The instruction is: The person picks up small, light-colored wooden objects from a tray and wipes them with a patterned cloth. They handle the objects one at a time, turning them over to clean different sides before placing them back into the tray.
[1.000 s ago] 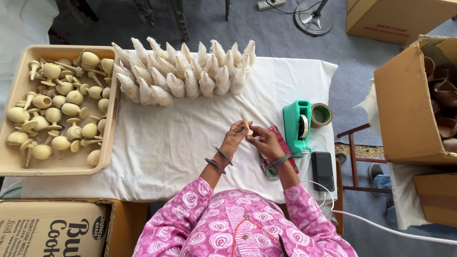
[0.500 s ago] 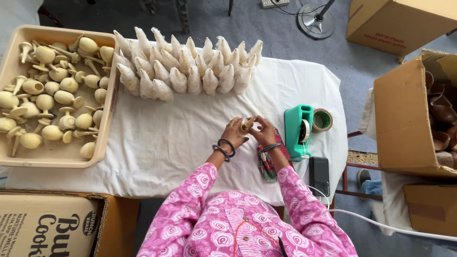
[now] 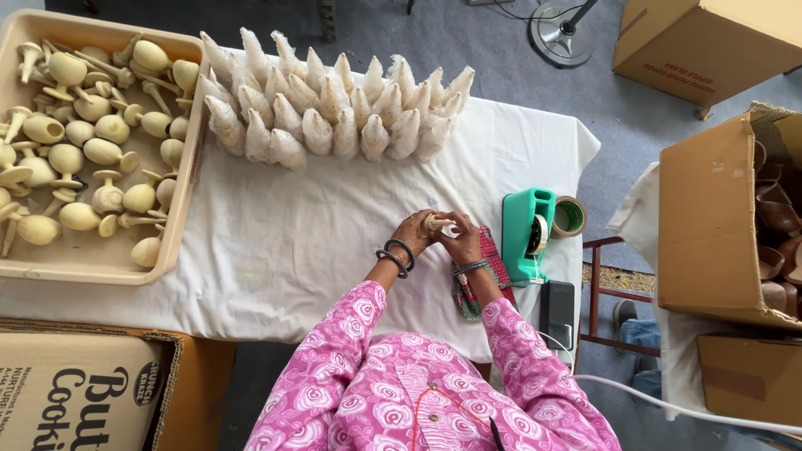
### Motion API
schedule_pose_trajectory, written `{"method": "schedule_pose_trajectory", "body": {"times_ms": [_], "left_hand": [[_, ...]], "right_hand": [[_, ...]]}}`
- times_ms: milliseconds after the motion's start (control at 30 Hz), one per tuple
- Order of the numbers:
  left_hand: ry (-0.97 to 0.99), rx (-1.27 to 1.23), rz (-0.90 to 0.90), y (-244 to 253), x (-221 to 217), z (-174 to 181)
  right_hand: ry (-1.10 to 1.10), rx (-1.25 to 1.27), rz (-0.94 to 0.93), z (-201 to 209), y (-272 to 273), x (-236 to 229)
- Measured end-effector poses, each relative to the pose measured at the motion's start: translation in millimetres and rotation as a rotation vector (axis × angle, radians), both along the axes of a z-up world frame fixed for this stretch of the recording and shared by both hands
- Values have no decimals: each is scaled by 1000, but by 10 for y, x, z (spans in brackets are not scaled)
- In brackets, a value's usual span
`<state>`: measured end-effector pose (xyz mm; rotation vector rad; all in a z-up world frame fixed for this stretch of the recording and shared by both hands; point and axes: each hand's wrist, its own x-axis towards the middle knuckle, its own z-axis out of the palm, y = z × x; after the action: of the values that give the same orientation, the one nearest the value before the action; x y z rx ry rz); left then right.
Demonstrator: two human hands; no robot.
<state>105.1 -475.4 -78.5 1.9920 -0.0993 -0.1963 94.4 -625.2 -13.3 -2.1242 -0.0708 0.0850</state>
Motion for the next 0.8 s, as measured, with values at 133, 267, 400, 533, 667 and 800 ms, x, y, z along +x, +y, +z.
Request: {"method": "schedule_pose_trajectory", "body": {"times_ms": [133, 267, 400, 533, 667, 800], "left_hand": [[88, 20, -12, -6, -26, 63], [50, 45, -20, -14, 26, -53], [107, 5, -28, 18, -40, 98], [18, -14, 3, -9, -27, -82], [44, 61, -13, -42, 6, -131], [47, 84, -8, -35, -8, -124]], "right_hand": [[-14, -123, -25, -14, -37, 1], [-103, -172, 82, 177, 28, 40], [-111, -118, 54, 123, 66, -27], [-34, -210, 28, 280, 86, -3], [-210, -321, 212, 508, 138, 19], [-330, -200, 367, 278, 48, 85]]}}
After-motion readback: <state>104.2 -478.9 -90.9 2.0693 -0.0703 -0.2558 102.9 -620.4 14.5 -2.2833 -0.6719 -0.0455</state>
